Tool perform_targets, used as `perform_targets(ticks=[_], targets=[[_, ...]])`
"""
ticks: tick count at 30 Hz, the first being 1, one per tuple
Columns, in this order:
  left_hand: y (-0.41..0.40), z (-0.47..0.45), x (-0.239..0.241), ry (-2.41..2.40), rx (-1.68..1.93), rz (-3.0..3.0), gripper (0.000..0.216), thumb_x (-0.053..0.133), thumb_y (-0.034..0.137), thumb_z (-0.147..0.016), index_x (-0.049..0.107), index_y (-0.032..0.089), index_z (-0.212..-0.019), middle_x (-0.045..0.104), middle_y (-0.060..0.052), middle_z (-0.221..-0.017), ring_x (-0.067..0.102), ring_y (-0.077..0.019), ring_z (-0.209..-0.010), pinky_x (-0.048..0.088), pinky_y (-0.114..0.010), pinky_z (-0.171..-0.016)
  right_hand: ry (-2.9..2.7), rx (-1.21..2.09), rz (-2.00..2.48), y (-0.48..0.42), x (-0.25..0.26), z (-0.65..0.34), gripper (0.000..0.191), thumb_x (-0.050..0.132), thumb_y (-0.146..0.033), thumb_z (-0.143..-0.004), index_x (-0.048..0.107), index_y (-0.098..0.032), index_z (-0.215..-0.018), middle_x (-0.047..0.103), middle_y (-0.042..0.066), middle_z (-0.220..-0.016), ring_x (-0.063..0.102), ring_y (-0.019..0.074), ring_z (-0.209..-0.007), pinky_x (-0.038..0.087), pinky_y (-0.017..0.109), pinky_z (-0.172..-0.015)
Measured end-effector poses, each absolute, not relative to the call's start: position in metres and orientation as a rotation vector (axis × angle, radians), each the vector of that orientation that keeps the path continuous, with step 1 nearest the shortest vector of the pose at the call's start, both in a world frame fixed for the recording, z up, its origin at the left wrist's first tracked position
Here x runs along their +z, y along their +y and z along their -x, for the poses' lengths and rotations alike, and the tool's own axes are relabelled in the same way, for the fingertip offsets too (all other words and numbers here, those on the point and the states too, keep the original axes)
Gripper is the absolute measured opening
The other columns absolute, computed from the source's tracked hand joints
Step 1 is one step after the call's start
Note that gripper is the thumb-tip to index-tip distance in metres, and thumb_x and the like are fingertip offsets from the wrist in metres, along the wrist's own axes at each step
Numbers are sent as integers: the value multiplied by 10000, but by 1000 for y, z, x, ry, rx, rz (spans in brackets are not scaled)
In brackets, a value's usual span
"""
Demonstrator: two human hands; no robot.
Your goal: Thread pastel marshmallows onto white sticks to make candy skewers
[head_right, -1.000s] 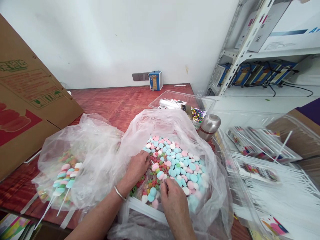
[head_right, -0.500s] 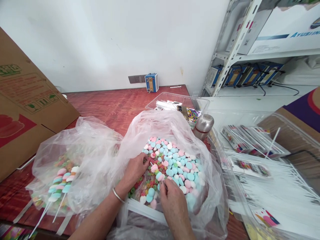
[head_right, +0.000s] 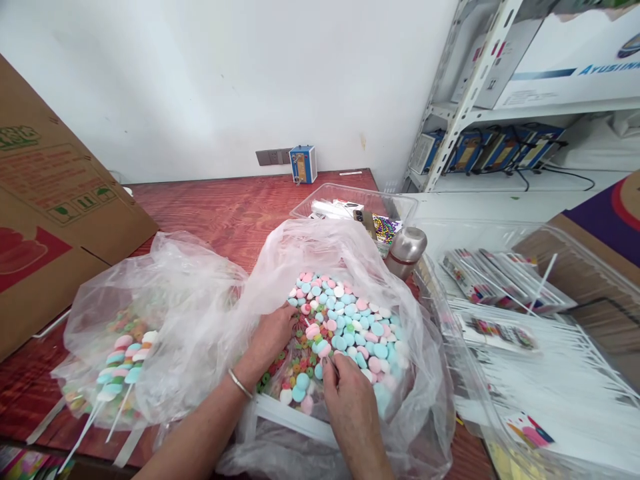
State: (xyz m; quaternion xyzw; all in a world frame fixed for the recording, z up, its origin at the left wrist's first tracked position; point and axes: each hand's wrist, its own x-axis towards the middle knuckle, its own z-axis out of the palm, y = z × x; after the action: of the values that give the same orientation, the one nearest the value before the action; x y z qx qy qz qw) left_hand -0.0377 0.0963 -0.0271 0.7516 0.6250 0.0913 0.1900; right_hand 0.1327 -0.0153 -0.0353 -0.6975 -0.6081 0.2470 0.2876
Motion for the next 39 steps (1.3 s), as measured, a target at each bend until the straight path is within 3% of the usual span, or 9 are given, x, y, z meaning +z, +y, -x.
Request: perform_targets(ticks=[3,6,10,15,22,26,30,39], targets=[[94,40,-27,1734,401,-1994,169,543,227,-902,701,212,-963,726,-79,-974,652,-240,-962,454,-354,-890,-1648,639,1862,-15,-34,-131,371,344,-421,-962,525,-233,-698,654,41,-716,597,192,-659,398,260,-582],[91,44,-25,1521,656,-1509,161,593,293,-867,688,186,-941,719,-45,-844,659,-196,-808,494,-315,-773,-1674,612,1845,-15,-32,-128,364,339,-398,-962,489,-237,-672,647,37,-710,590,180,-641,385,254,-565],[87,46,-20,1111,784,-966,309,759,379,-722,679,141,-902,684,-21,-741,628,-138,-667,486,-248,-643,-1703,593,1835,-15,-30,-126,350,350,-373,-962,481,-235,-668,644,35,-712,582,171,-629,373,253,-564],[81,45,-18,1023,795,-910,350,841,389,-623,677,130,-792,664,-12,-694,599,-114,-624,474,-232,-622,-1716,637,1861,-17,-28,-128,353,340,-353,-961,507,-229,-676,644,42,-737,598,182,-667,385,261,-587],[64,32,-22,1309,994,-1137,199,770,305,-710,749,168,-852,751,-37,-859,670,-190,-828,533,-303,-783,-1713,594,1806,-26,-32,-120,369,318,-314,-964,599,-215,-745,671,72,-769,632,196,-717,444,268,-646],[54,23,-25,1043,1022,-676,311,843,391,-658,698,140,-768,697,-20,-732,642,-151,-694,539,-279,-694,-1709,673,1798,-34,-36,-118,386,313,-336,-986,662,-228,-863,715,57,-827,652,178,-684,453,244,-611],[44,14,-25,892,959,-318,310,877,305,-655,669,128,-803,702,-48,-791,655,-143,-719,539,-270,-725,-1665,678,1797,-43,-46,-124,402,316,-403,-1002,661,-238,-880,713,51,-833,666,184,-723,471,237,-626],[23,-6,-13,848,959,-325,303,862,321,-674,692,118,-822,729,-90,-841,707,-197,-786,548,-299,-765,-1567,651,1787,-44,-46,-123,397,305,-414,-979,627,-226,-842,694,80,-822,661,213,-747,491,270,-650]])
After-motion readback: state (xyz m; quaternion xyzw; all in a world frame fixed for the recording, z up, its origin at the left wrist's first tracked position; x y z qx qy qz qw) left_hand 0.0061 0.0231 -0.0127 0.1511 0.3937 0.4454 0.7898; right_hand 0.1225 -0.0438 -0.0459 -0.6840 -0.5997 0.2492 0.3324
